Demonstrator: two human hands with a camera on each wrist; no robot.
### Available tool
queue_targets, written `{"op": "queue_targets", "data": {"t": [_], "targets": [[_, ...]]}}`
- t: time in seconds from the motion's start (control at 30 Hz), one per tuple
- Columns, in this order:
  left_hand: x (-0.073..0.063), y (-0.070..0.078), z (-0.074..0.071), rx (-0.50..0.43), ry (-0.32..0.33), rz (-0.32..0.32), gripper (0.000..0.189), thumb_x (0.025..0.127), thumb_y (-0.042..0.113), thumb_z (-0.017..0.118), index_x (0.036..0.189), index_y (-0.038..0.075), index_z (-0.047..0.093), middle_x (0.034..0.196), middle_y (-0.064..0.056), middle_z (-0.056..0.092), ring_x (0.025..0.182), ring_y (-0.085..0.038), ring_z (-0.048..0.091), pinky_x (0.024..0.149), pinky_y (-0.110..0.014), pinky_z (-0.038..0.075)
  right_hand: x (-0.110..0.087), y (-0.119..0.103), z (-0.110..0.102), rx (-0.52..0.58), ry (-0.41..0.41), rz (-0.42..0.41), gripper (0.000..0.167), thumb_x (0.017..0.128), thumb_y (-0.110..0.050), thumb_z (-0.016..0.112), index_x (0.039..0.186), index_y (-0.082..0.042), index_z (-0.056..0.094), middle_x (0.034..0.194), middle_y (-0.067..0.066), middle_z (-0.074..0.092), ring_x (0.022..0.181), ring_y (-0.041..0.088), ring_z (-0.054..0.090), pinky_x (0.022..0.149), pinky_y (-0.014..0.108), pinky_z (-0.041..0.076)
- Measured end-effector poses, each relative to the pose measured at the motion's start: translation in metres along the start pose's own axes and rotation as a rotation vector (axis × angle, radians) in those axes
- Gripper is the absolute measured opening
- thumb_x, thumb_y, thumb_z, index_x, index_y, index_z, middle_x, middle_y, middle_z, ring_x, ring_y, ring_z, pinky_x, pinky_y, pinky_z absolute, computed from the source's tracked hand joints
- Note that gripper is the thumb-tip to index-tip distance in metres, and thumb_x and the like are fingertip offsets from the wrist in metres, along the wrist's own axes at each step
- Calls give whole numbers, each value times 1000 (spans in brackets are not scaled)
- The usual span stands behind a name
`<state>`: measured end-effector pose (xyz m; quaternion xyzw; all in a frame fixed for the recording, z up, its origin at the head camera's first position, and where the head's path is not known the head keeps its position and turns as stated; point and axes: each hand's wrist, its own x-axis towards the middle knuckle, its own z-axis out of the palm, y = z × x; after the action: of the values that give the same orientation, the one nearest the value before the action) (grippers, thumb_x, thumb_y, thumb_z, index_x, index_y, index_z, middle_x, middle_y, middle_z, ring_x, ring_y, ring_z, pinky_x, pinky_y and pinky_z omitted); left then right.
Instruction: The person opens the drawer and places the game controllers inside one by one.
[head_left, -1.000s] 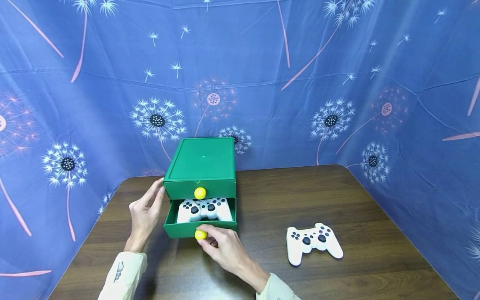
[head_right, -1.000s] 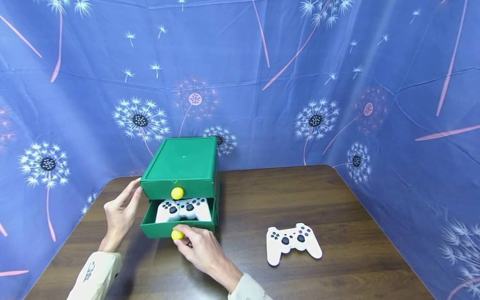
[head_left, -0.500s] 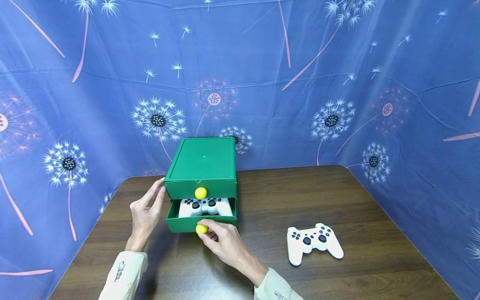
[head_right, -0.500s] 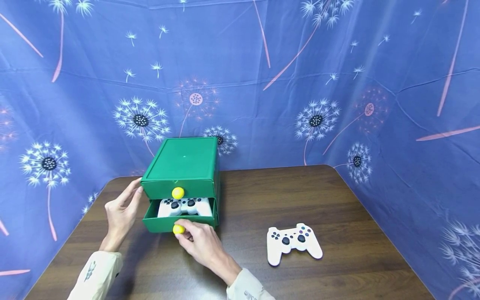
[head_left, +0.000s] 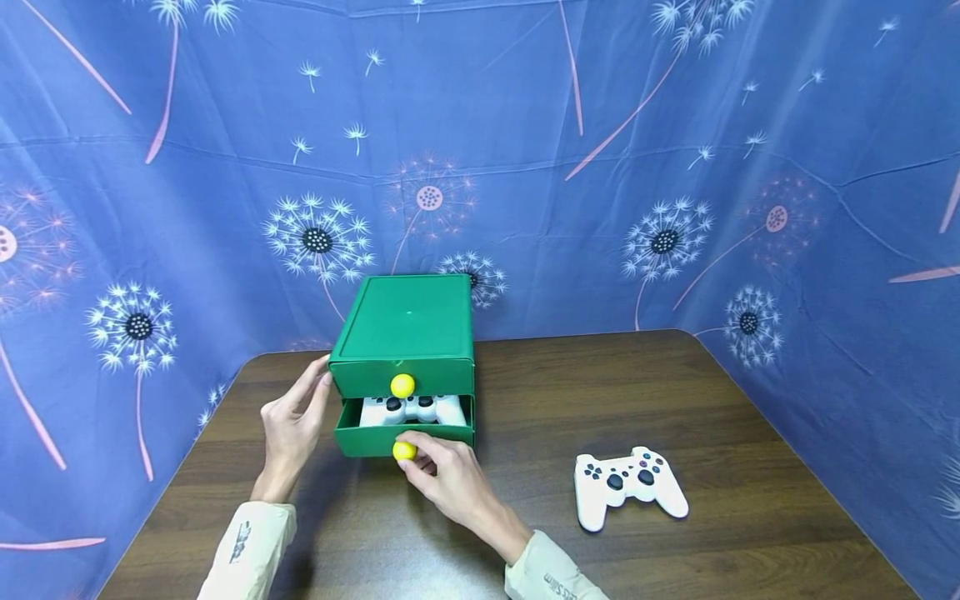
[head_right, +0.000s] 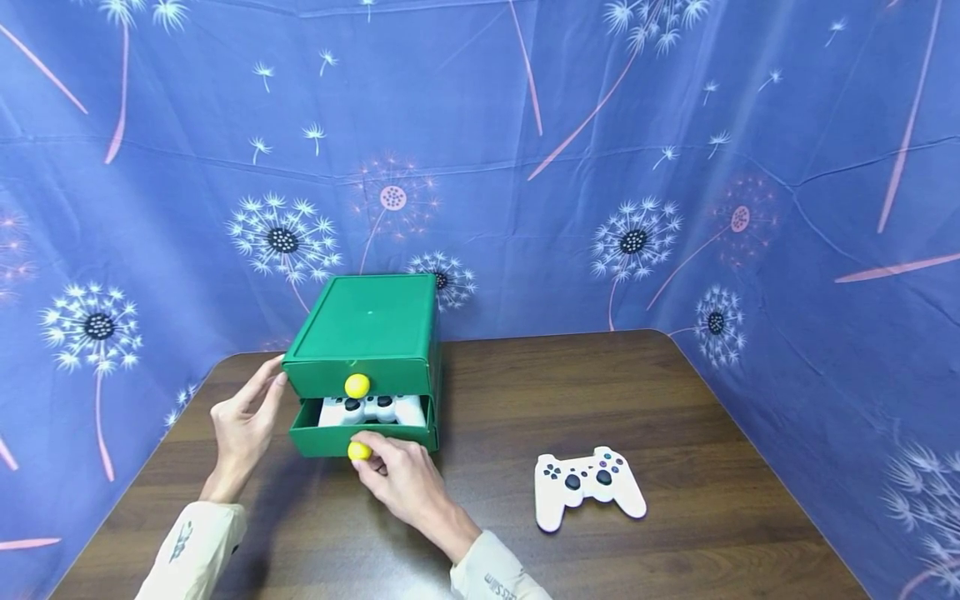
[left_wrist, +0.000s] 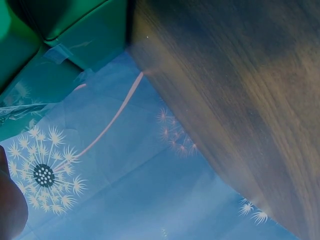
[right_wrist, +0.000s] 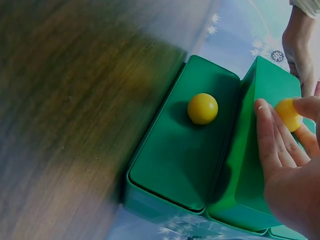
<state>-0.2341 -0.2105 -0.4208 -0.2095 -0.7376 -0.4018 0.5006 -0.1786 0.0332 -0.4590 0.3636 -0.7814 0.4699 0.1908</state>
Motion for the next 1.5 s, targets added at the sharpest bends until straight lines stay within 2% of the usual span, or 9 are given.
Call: {"op": "queue_targets", "data": {"t": [0.13, 0.43, 0.7, 0.9, 1.03, 1.17, 1.27, 1.33, 1.5], "targets": [[-1, -4, 0, -5, -6, -2, 44, 83, -23, 71, 123, -3, 74, 103, -20, 76, 97, 11, 64, 56, -10, 39, 2, 3, 0, -6, 2, -13, 26, 95, -3, 75, 120, -6, 70, 92, 6, 74, 78, 3, 67, 70, 15, 54], [-2, -4, -1, 7, -17, -20, 41, 86, -20, 71, 123, -3, 74, 100, -22, 76, 93, 11, 65, 55, -8, 40, 5, 5, 0, -28, 1, -18, 25, 94, -2, 75, 118, -7, 70, 90, 2, 73, 78, 0, 65, 70, 14, 54], [2, 10, -1, 14, 5, -12, 43, 84, -23, 70, 122, -4, 74, 99, -21, 76, 94, 9, 65, 61, -8, 43, 7, 7, 1, -17, 12, -12, 26, 93, -1, 75, 118, -7, 69, 90, 3, 73, 78, 2, 66, 70, 16, 55], [-2, -4, 0, 1, -8, -12, 45, 85, -20, 72, 124, 1, 75, 103, -18, 77, 96, 10, 66, 53, -10, 39, 9, 8, 0, -27, 8, -3, 27, 93, -1, 76, 118, -7, 70, 89, 1, 73, 77, 3, 66, 70, 16, 55], [-2, -4, -1, -14, -19, -11, 44, 87, -18, 72, 126, 3, 74, 106, -17, 77, 97, 10, 66, 49, -10, 36, 11, 9, 0, -31, 10, 2, 27, 93, -1, 75, 119, -7, 70, 89, 2, 73, 77, 3, 67, 70, 16, 55], [-2, -3, -2, -14, -22, -16, 44, 88, -16, 72, 128, 4, 74, 107, -16, 77, 98, 10, 66, 57, -7, 41, 12, 9, 0, -22, 0, 26, 27, 93, -2, 75, 119, -7, 70, 90, 2, 74, 78, 3, 67, 71, 16, 54], [-1, -3, -2, -14, -20, -19, 45, 88, -17, 72, 127, 4, 74, 108, -15, 77, 100, 9, 66, 71, -7, 47, 13, 10, 0, -25, -6, 27, 27, 94, -2, 75, 120, -8, 70, 91, 2, 74, 78, 3, 67, 71, 14, 53], [-1, -3, -2, -19, -16, -17, 44, 87, -17, 72, 127, 3, 74, 108, -15, 76, 100, 9, 66, 72, -7, 47, 14, 11, 0, -32, -7, 24, 27, 93, -2, 75, 120, -8, 70, 91, 2, 74, 78, 3, 67, 71, 14, 53], [-1, -3, -1, -17, -7, -8, 42, 85, -20, 72, 123, -2, 74, 106, -18, 76, 98, 10, 66, 57, -8, 40, 16, 12, -1, -51, -10, 27, 27, 93, -2, 76, 119, -8, 70, 89, 1, 74, 76, 3, 66, 70, 18, 55]]}}
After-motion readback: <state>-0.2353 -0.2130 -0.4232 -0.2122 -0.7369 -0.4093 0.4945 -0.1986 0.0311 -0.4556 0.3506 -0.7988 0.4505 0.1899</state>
